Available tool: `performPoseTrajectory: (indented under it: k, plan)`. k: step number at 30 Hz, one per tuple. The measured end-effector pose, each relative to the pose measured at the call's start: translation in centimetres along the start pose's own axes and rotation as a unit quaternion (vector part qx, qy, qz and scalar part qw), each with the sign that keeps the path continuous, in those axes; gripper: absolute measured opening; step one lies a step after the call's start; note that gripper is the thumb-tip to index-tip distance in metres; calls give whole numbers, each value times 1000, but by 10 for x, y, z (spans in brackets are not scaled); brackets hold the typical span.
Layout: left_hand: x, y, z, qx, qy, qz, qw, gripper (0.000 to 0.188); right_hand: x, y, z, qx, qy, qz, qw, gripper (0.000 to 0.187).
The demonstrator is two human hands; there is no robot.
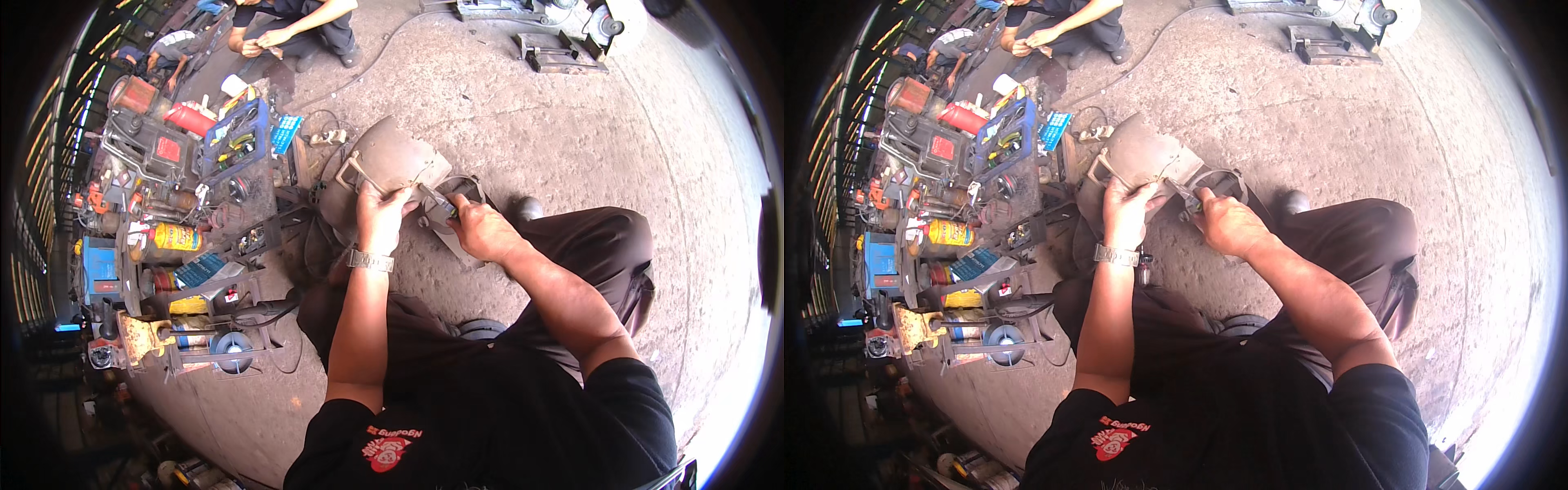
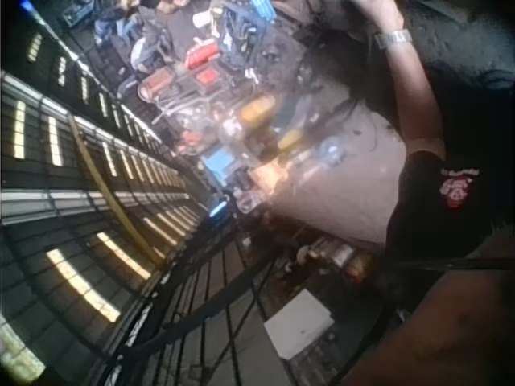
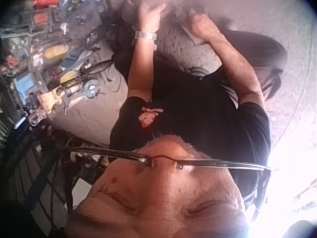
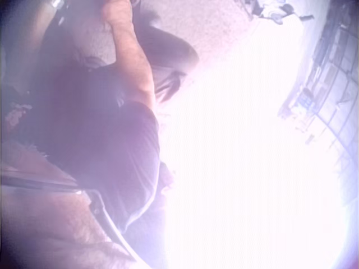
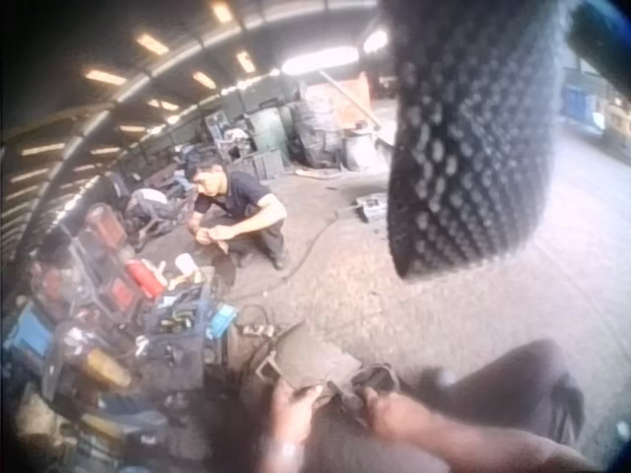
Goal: The person sits on the floor and uses a knife and pliers to cut and pry a rectangular section out of a large grey plastic part. They remove the cut piece and continue to trim the edges of the opening.
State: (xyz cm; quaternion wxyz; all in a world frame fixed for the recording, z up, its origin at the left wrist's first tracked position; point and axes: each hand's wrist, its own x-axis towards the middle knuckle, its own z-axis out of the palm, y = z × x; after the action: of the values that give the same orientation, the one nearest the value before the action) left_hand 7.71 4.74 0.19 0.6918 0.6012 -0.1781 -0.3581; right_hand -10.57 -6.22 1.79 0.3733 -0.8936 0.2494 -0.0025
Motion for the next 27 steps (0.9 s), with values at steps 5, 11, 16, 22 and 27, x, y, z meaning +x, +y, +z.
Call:
performPoseTrajectory:
  k: [5, 11, 16, 22, 27]
  plan:
    - [-6, 3, 3, -28, 17, -7, 999, 36, 4, -7, -3, 40, -51, 22, 998, 46]
    - [-4, -1, 5, -30, 27, 33, 999, 31, 2, -17, -15, 98, -75, 42, 991, 55]
    - [1, -6, 7, -10, 27, 101, 994, 33, 2, -17, -15, 107, -60, 39, 992, 55]
    - [-1, 0, 9, 5, 42, 180, 983, 40, 5, -2, -7, 640, -247, 67, 724, 47]
    - [5, -7, 0, 68, 57, 207, 974, 45, -1, -13, -2, 56, 3, -2, 998, 46]
